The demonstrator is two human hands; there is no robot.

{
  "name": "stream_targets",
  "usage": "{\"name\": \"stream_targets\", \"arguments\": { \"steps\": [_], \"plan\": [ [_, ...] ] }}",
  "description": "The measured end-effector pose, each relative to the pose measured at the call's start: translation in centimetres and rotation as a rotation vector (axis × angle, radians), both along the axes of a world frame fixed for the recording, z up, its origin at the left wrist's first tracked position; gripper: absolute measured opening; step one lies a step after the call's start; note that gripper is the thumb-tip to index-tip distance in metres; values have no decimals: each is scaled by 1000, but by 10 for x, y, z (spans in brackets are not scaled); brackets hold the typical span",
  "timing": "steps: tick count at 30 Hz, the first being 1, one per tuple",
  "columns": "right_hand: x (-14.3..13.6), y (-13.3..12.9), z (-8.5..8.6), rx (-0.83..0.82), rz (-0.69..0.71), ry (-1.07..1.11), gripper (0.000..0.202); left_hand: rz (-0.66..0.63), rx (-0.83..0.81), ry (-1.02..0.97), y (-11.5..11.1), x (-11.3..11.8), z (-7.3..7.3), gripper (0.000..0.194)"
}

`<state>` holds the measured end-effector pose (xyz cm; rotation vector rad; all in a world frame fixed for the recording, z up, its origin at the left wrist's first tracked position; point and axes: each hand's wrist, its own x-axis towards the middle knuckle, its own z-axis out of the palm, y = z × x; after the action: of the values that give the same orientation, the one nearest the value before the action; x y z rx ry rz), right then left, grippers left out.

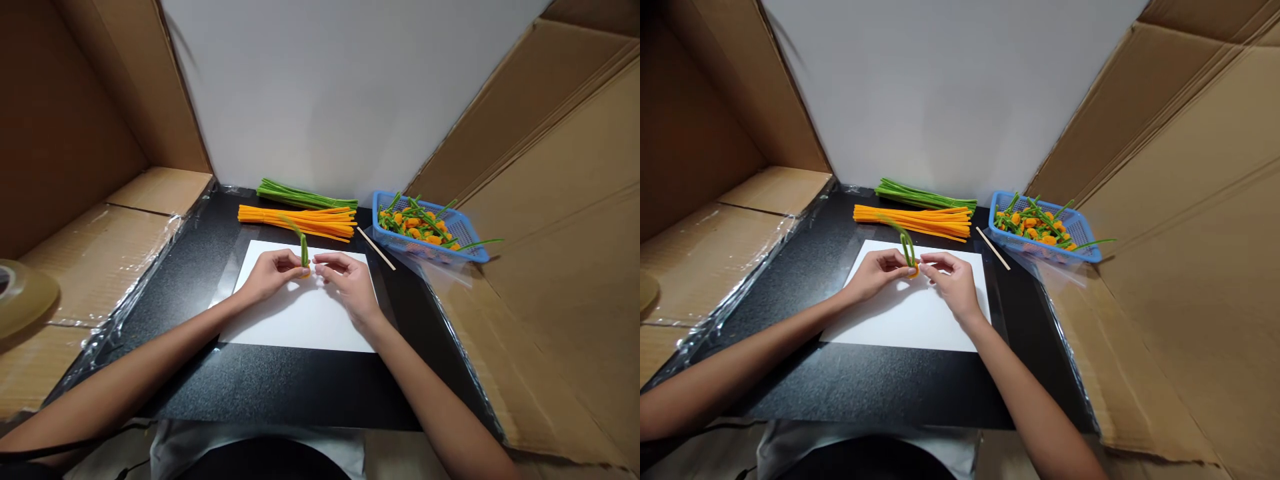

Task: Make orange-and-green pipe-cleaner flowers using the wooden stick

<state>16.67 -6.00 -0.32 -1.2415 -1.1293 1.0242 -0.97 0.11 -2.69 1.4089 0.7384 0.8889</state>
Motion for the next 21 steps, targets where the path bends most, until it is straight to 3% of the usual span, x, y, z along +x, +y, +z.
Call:
{"name": "stream_targets", "arguments": {
  "steps": [7, 14, 21],
  "plan": [
    [-7, -3, -3, 37, -29, -100, 22, -38, -12, 24, -5, 1, 0, 28],
    [-11, -3, -4, 83, -25, -83, 21, 4, -89, -49, -10, 6, 0, 37],
    [-11, -2, -8, 77, -131, -58, 23, 34, -75, -79, -14, 7, -1, 36]
  ]
}}
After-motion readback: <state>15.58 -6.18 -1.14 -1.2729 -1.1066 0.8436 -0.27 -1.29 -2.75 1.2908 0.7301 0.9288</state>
